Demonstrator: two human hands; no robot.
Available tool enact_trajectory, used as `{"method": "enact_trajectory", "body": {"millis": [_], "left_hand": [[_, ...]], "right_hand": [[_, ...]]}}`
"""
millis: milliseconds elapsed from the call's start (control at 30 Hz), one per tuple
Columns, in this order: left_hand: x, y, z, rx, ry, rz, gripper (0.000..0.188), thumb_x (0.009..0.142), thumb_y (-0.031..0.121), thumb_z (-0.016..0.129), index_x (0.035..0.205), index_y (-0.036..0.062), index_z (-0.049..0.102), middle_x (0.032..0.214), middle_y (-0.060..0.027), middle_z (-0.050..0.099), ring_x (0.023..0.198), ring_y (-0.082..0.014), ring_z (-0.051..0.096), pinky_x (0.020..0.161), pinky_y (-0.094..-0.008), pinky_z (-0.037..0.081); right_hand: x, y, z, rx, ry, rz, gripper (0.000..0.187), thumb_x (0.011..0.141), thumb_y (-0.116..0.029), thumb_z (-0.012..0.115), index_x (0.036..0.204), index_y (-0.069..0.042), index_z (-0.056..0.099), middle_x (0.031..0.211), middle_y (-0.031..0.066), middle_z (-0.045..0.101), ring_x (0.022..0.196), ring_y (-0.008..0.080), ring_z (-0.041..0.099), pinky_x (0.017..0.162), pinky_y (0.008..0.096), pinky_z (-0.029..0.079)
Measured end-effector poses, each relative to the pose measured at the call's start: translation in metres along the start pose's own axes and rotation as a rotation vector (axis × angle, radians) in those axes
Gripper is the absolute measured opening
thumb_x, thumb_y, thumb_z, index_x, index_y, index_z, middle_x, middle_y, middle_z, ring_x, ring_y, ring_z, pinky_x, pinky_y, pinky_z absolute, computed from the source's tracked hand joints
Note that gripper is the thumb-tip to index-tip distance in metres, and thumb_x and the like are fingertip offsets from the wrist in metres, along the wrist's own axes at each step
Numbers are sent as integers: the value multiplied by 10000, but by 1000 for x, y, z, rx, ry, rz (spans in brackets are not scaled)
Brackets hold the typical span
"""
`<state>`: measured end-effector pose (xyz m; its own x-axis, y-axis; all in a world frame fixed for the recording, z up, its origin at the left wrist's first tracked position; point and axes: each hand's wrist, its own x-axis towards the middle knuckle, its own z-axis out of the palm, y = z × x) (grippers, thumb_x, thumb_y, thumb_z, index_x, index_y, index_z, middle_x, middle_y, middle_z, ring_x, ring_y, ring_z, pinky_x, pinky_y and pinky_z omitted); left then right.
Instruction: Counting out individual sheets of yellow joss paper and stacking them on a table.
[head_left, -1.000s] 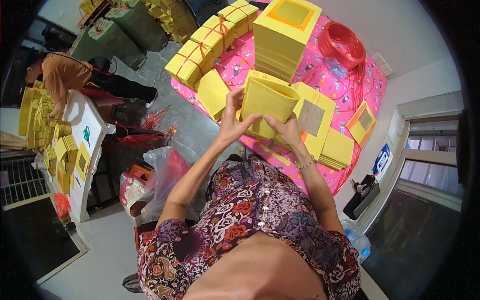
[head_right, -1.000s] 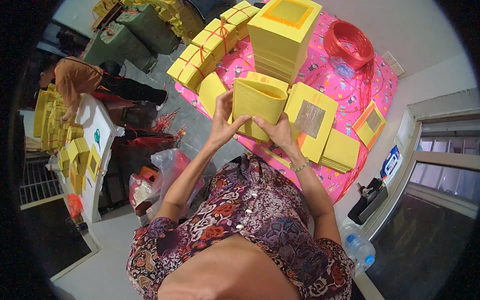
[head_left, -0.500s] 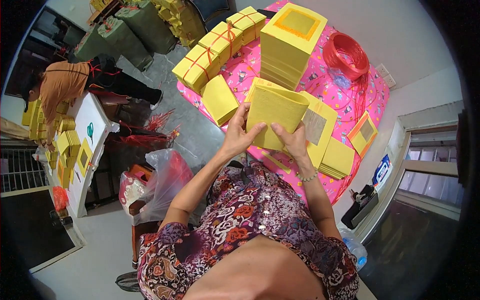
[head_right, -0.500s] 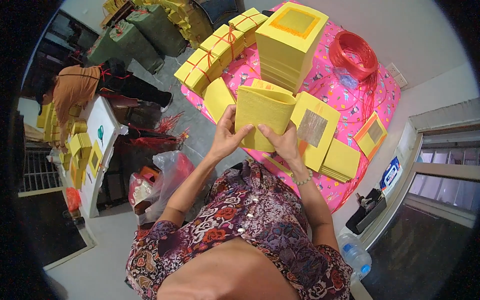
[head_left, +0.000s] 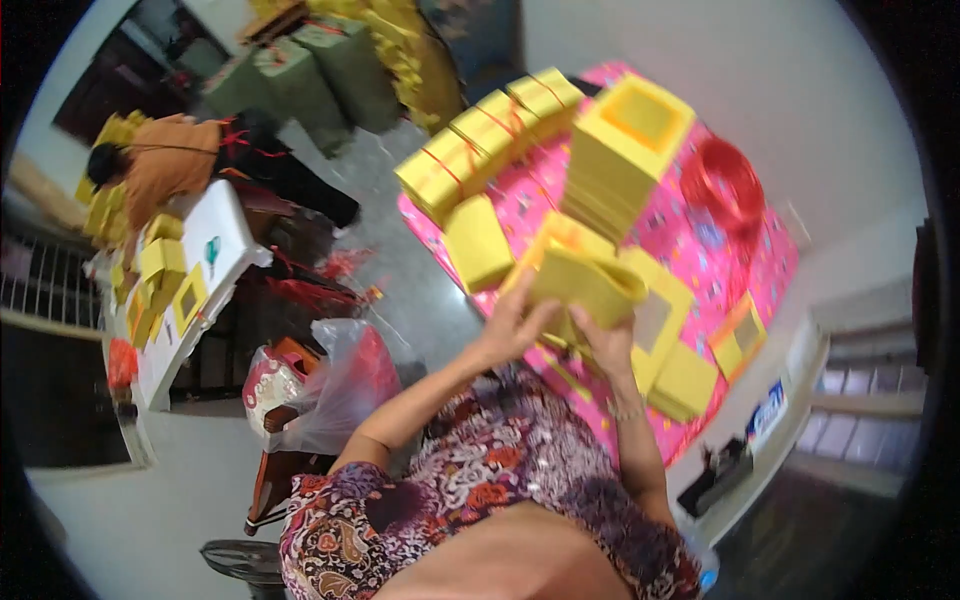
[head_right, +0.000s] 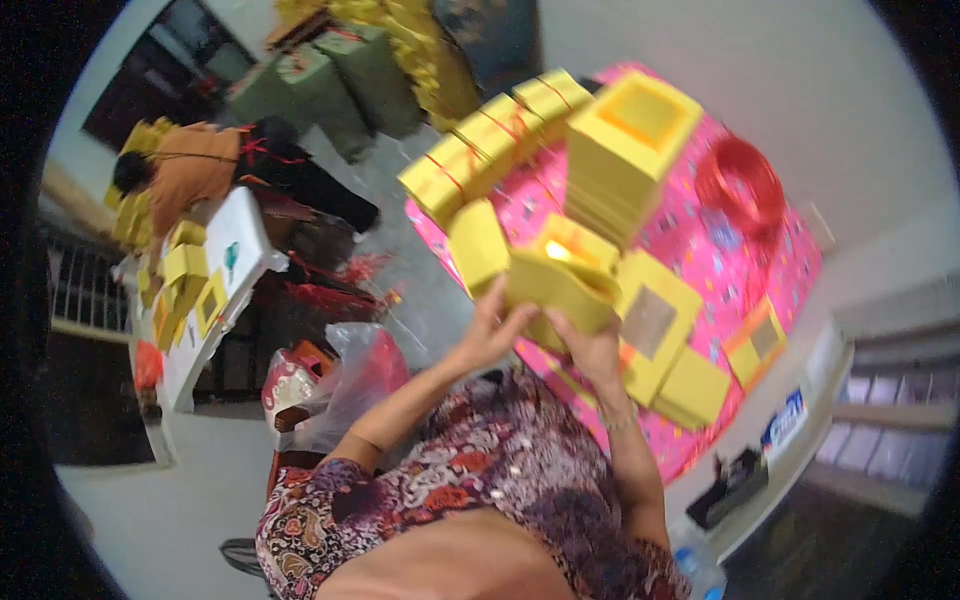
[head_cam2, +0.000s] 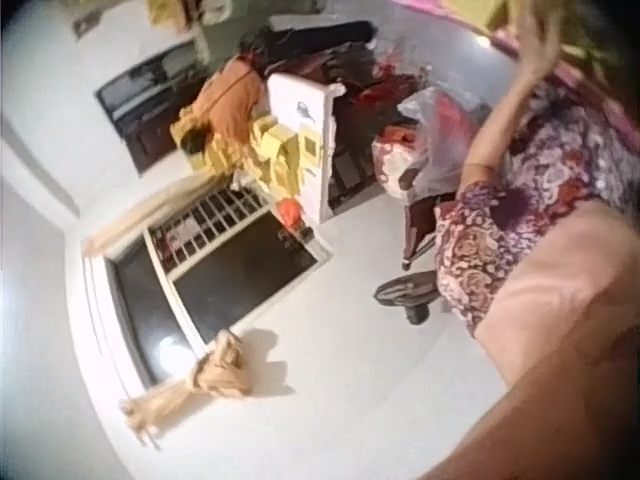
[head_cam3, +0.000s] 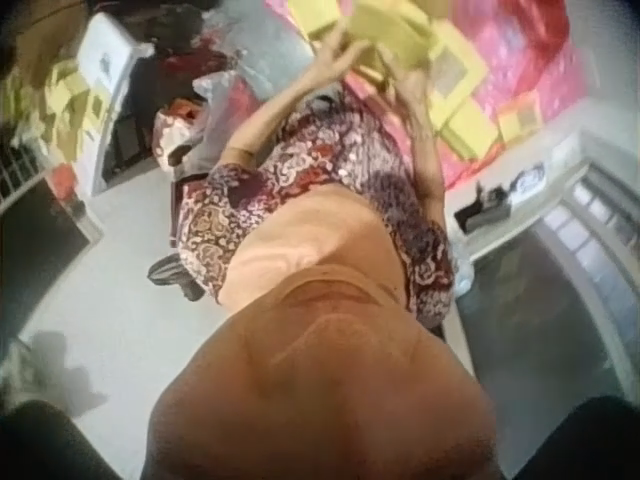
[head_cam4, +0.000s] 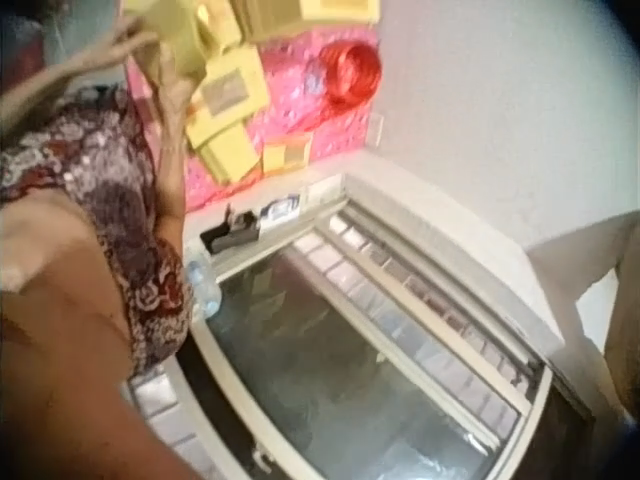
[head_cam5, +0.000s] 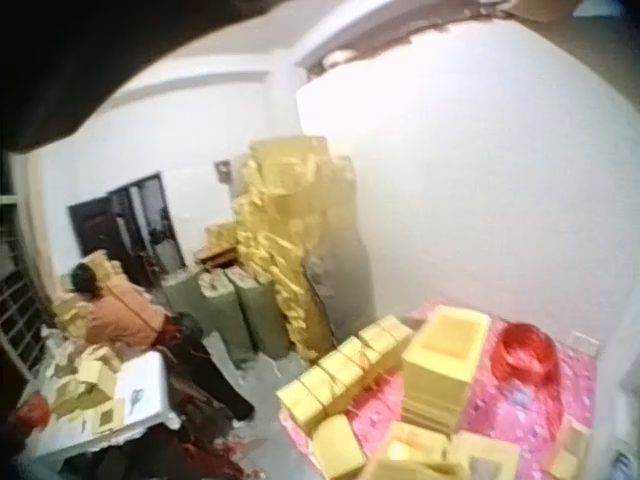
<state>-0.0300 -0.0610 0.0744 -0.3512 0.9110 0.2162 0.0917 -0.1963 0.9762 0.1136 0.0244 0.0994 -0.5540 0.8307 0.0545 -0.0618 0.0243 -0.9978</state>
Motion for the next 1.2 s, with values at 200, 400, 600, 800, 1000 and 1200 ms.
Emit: {"method": "enact_trajectory", "body": {"millis": [200, 400, 600, 800, 1000, 1200], "left_hand": [[11, -79, -14, 74, -28, -28, 425, 835, 42, 501, 1244, -41, 425, 1082, -152, 563, 997, -227, 561, 854, -330, 453], [9, -135, -13, 168, -91, 23, 529, 866, 64, 481, 1358, -19, 305, 1258, -205, 478, 1162, -280, 481, 965, -350, 383], [10, -138, -13, 136, -93, 16, 556, 885, 88, 478, 1390, 6, 258, 1256, -202, 479, 1159, -278, 480, 971, -358, 376], [8, -143, -9, 138, 0, -107, 438, 894, 148, 504, 1296, 16, 389, 1173, -125, 522, 1042, -190, 523, 883, -336, 438], [23, -103, -12, 9, 37, -49, 409, 875, 142, 571, 1242, -3, 464, 1080, -108, 610, 954, -174, 586, 809, -321, 482], [22, -38, -11, -177, -63, -35, 541, 886, 54, 521, 1372, 7, 287, 1212, -103, 504, 1073, -153, 501, 893, -291, 429]], "right_hand": [[19, 34, -4, -140, -101, -80, 307, 748, -6, 716, 1014, 6, 565, 953, 44, 619, 888, 128, 584, 781, 259, 477], [26, 88, -13, -155, -135, 111, 380, 742, -26, 721, 1081, 22, 555, 1001, 68, 621, 906, 143, 586, 802, 266, 466], [34, 103, -19, -157, -152, 165, 426, 722, -60, 749, 1094, 40, 566, 1009, 96, 631, 906, 166, 601, 793, 287, 485], [35, 90, -11, -165, -137, 198, 355, 766, -45, 698, 1085, 52, 575, 1015, 85, 634, 896, 159, 602, 790, 285, 487], [51, 61, -21, -114, -201, 194, 387, 756, -130, 735, 1073, 37, 589, 951, 81, 656, 815, 146, 625, 730, 280, 514], [42, 18, -24, -91, -236, 112, 354, 760, -138, 726, 1039, 45, 606, 942, 87, 660, 826, 133, 615, 737, 277, 503]]}}
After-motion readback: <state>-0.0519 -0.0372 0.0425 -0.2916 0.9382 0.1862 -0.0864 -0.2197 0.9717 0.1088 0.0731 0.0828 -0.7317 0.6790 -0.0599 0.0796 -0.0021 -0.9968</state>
